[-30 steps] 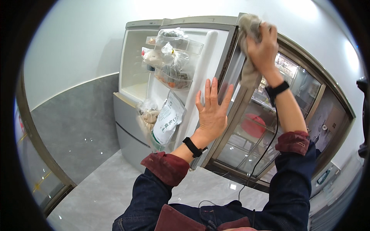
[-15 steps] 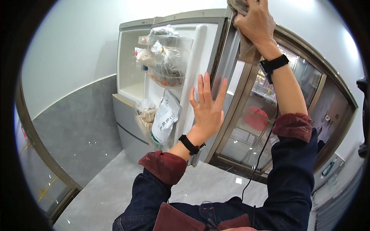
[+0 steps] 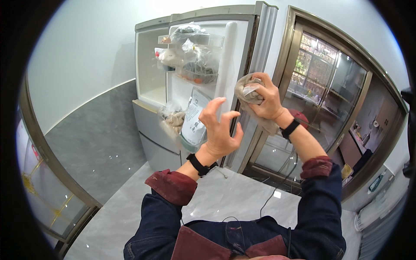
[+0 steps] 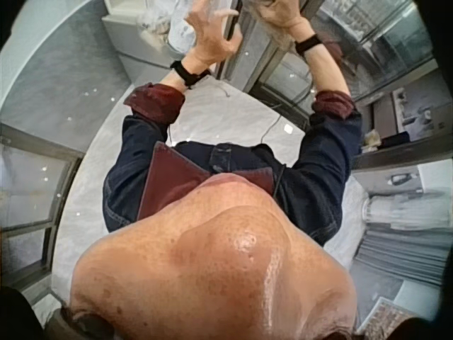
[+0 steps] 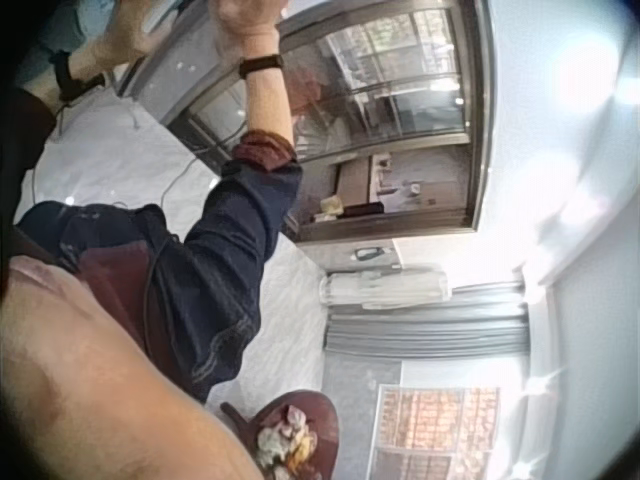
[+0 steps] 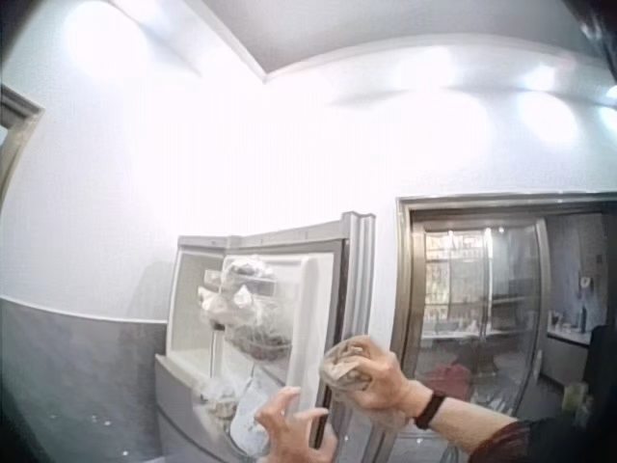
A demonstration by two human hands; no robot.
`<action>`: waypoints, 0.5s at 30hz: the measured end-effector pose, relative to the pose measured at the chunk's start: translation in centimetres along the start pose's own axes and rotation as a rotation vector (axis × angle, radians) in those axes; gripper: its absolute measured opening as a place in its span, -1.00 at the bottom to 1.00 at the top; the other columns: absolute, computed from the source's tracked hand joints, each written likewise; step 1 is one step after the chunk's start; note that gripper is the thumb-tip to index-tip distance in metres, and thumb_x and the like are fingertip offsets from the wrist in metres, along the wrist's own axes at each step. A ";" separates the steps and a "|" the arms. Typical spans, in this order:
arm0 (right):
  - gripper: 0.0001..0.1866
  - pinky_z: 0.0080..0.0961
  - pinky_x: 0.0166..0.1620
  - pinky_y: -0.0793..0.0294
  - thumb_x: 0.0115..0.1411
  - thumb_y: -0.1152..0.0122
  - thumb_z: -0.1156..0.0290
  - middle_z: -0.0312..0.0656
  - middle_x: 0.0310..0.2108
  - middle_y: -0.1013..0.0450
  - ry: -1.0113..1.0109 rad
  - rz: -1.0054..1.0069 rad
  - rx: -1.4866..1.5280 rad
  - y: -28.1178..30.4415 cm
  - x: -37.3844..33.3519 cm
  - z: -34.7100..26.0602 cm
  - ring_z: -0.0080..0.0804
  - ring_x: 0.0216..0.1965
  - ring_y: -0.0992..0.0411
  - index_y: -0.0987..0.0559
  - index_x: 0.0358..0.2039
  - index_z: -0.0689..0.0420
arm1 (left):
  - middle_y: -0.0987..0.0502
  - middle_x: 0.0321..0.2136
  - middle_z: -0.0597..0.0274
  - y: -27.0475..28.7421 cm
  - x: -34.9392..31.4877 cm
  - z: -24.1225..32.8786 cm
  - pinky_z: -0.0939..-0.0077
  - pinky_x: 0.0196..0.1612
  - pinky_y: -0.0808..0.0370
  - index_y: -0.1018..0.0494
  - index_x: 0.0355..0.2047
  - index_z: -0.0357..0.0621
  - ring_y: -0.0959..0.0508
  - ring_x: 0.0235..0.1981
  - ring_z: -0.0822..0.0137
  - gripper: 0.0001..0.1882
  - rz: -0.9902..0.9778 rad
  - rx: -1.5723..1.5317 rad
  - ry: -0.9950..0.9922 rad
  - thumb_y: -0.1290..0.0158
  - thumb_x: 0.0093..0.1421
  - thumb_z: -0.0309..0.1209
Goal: The person wipes the interior and exterior of a refrigerator with a cloth, removes a drawer, and then scrubs the drawer and a shelf with a steel wool pad under running water at the sink.
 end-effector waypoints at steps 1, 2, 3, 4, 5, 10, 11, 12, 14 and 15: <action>-0.61 -0.30 -0.15 -0.57 -0.19 -0.45 0.47 -0.03 -0.05 -0.43 -0.059 -0.010 0.059 -1.2 -0.8 0.3 -0.05 -0.17 -0.55 -0.63 -0.24 0.13 | -0.20 0.19 -0.13 0.7 -0.5 -0.9 0.07 0.25 0.00 -0.46 -0.12 -0.10 -0.22 0.22 -0.14 -0.57 -0.023 -0.032 0.069 -0.20 -0.07 -0.48; -0.61 -0.32 -0.11 -0.55 -0.18 -0.45 0.48 -0.02 -0.05 -0.43 -0.094 -0.013 0.120 -2.4 -1.5 0.3 -0.07 -0.14 -0.54 -0.63 -0.24 0.15 | -0.22 0.16 -0.04 1.0 -0.7 -1.8 0.17 0.22 -0.13 -0.37 0.03 -0.15 -0.27 0.18 0.04 -0.47 -0.050 -0.033 0.133 -0.25 0.03 -0.41; -0.62 -0.34 -0.07 -0.53 -0.17 -0.45 0.50 -0.01 -0.05 -0.43 -0.137 0.002 0.187 -3.6 -2.1 0.1 -0.09 -0.10 -0.53 -0.64 -0.24 0.17 | -0.23 0.16 -0.02 0.9 -1.0 -3.3 0.20 0.21 -0.18 -0.34 0.07 -0.16 -0.27 0.18 0.09 -0.44 -0.049 -0.220 0.276 -0.26 0.06 -0.37; -0.60 -0.28 -0.10 -0.57 -0.16 -0.47 0.42 -0.01 -0.08 -0.45 -0.115 -0.017 0.213 -5.5 -2.4 -1.1 -0.06 -0.11 -0.53 -0.63 -0.23 0.17 | -0.24 0.15 0.00 0.5 -1.6 -4.9 0.23 0.20 -0.24 -0.30 0.11 -0.17 -0.28 0.19 0.15 -0.40 -0.049 -0.402 0.427 -0.27 0.10 -0.33; -0.62 -0.27 -0.07 -0.55 -0.11 -0.45 0.41 0.02 -0.09 -0.45 -0.119 -0.004 0.299 -7.2 -2.8 -2.6 -0.01 -0.11 -0.52 -0.63 -0.22 0.20 | -0.24 0.14 0.02 0.1 -2.3 -6.2 0.26 0.18 -0.29 -0.27 0.15 -0.18 -0.28 0.19 0.20 -0.37 -0.046 -0.580 0.575 -0.29 0.14 -0.29; -0.33 -0.24 0.13 -0.43 -0.02 -0.47 0.28 0.16 0.08 -0.34 -0.443 -0.491 0.603 -15.0 -6.1 -4.9 -0.02 0.12 -0.39 -0.48 0.08 0.35 | -0.33 0.07 -0.01 -1.2 -9.5 -11.9 0.27 0.12 -0.48 -0.06 0.29 -0.16 -0.43 0.08 0.18 -0.25 -0.193 -0.888 1.106 -0.26 0.22 -0.40; -0.27 -0.30 0.10 -0.45 0.04 -0.45 0.21 0.15 0.10 -0.33 -0.405 -0.730 0.627 -15.7 -7.7 -4.9 -0.10 0.06 -0.45 -0.45 0.14 0.38 | -0.41 0.04 0.02 -1.8 -11.5 -11.9 0.35 0.05 -0.56 -0.06 0.29 -0.16 -0.53 0.01 0.21 -0.26 -0.143 -1.159 1.209 -0.24 0.22 -0.52; -0.29 -0.32 0.08 -0.46 0.09 -0.40 0.18 0.11 0.09 -0.35 -0.598 -0.745 0.648 -14.8 -9.3 -2.0 -0.15 0.03 -0.47 -0.44 0.14 0.39 | -0.43 0.01 0.04 -1.6 -13.7 -12.8 0.35 0.04 -0.57 -0.09 0.26 -0.19 -0.54 0.00 0.22 -0.29 -0.181 -1.135 1.349 -0.24 0.21 -0.54; -0.37 -0.46 -0.02 -0.48 0.21 -0.29 0.14 0.02 0.09 -0.42 -0.915 -0.373 0.620 -10.5 -10.9 6.6 -0.33 -0.02 -0.50 -0.45 0.15 0.34 | -0.46 -0.01 0.06 -1.1 -15.5 -13.1 0.35 0.04 -0.57 -0.15 0.21 -0.25 -0.56 -0.03 0.25 -0.34 -0.187 -1.113 1.425 -0.25 0.20 -0.57; -0.42 -0.50 -0.05 -0.48 0.27 -0.22 0.14 -0.01 0.09 -0.45 -0.981 -0.044 0.601 -7.5 -11.4 11.3 -0.37 0.00 -0.50 -0.47 0.16 0.29 | -0.46 -0.01 0.06 -0.7 -16.0 -12.9 0.35 0.04 -0.57 -0.17 0.19 -0.27 -0.57 -0.04 0.26 -0.37 -0.173 -1.054 1.441 -0.25 0.19 -0.58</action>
Point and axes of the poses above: each hand's wrist, its own x-axis towards the middle knuckle, its own y-axis out of the back of the hand, z = x × y, the point moved 9 cm from there along x, towards the middle knuckle
